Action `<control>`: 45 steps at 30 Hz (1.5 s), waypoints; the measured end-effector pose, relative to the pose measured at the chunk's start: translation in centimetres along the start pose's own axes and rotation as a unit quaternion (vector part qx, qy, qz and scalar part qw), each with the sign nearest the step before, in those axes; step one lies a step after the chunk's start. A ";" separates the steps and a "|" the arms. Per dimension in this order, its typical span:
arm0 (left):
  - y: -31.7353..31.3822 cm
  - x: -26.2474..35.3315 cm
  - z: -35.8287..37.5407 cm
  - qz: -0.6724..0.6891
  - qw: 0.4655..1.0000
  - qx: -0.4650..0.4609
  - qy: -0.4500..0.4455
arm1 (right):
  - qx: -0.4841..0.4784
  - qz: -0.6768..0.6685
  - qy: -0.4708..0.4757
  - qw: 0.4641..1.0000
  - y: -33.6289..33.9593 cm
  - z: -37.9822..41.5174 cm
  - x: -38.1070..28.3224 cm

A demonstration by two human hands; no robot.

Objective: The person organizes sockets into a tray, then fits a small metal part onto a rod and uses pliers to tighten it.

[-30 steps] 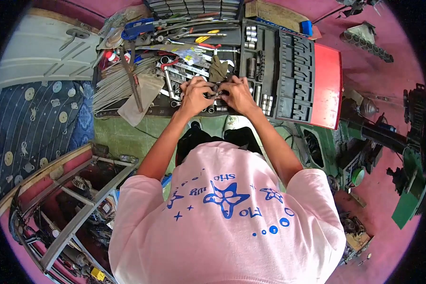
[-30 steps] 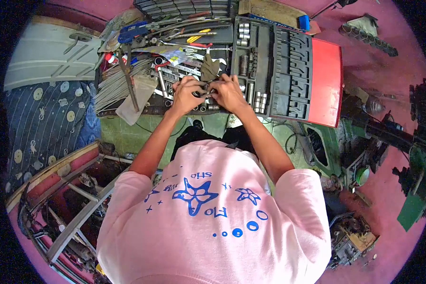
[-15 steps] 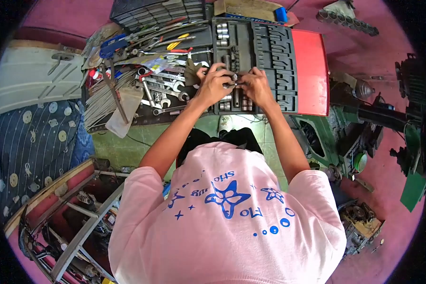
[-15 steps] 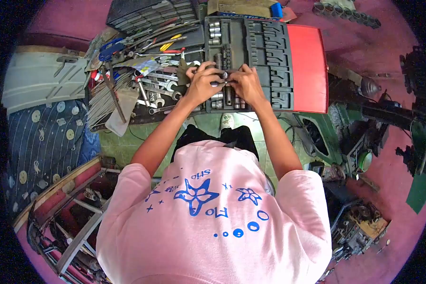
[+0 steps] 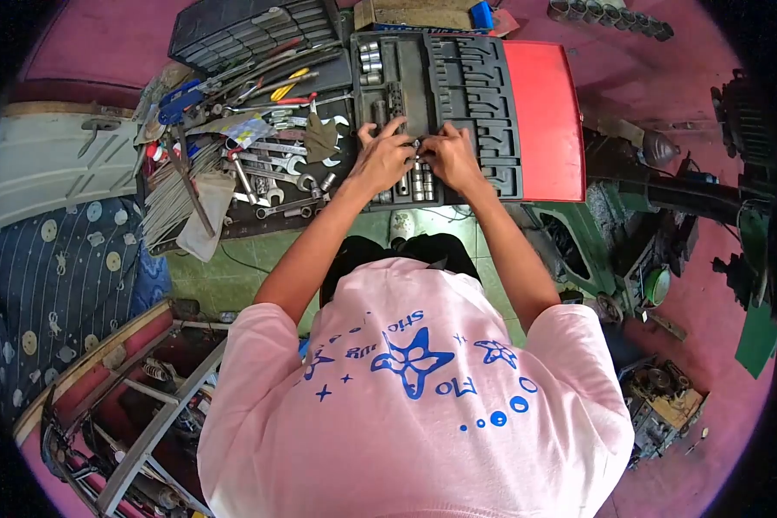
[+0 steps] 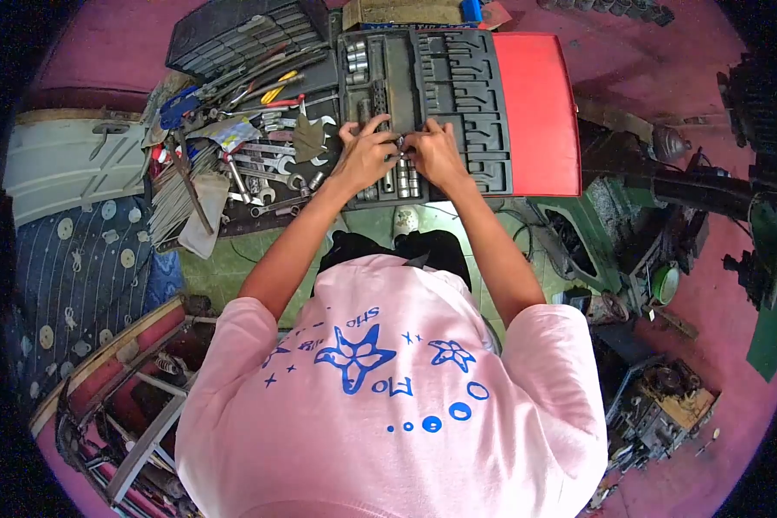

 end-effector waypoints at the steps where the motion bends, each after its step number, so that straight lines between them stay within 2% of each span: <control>1: 0.2 0.2 0.2 0.000 1.000 -0.018 -0.002 | -0.008 -0.006 -0.009 1.000 -0.1 0.0 0.0; 7: 0.4 0.2 -0.6 0.004 0.997 -0.079 0.009 | -0.022 0.015 -0.017 1.000 -0.1 -0.1 0.4; 14: 1.2 0.5 -0.3 0.004 0.996 -0.093 0.003 | -0.010 0.031 -0.002 0.999 -0.5 -0.3 0.3; 20: 0.7 0.5 0.6 -0.052 0.998 -0.034 -0.014 | -0.001 0.077 0.021 0.997 0.8 -0.1 -1.0; 22: 2.1 0.9 0.9 -0.028 0.999 -0.020 0.014 | 0.019 0.064 0.043 0.997 1.1 0.1 -1.7; 23: 2.7 1.1 1.1 0.015 0.999 0.038 0.024 | 0.019 0.064 0.043 0.997 1.2 0.2 -2.0; 26: 4.2 0.7 2.4 0.021 0.997 0.064 0.038 | 0.028 0.073 0.039 0.996 1.2 0.1 -4.2; 28: 5.1 0.4 3.5 0.013 0.996 0.076 0.044 | 0.046 0.020 0.045 0.998 0.4 0.0 -5.6; 30: 6.0 -0.4 4.9 0.020 0.996 0.035 0.074 | 0.058 0.015 0.057 0.997 -0.3 -0.1 -7.1; 33: 6.8 -1.9 7.5 0.015 0.996 0.037 0.083 | 0.013 0.032 0.054 0.998 -1.7 -0.2 -9.6; 36: 7.1 -3.6 10.3 0.063 0.992 0.039 0.105 | 0.018 0.015 0.069 0.997 -3.5 0.0 -11.7; 38: 8.2 -3.8 11.4 0.041 0.993 -0.009 0.110 | -0.007 0.018 0.056 0.998 -4.6 0.2 -12.9; 42: 7.8 -5.0 13.8 0.034 0.996 -0.034 0.074 | -0.015 0.026 0.038 0.999 -6.8 0.7 -14.6; 45: 7.9 -5.4 14.6 0.045 0.997 -0.040 0.053 | -0.037 0.087 0.000 0.996 -7.5 1.0 -15.7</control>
Point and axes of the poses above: each hand's wrist, its own z-axis away from the middle knuckle, its own y-axis out of the back of the hand, x = y × z, the point moved 1 cm from there along -z, towards the middle knuckle, and after that the axes turned 14 degrees about -y, right-handed, at the moved point
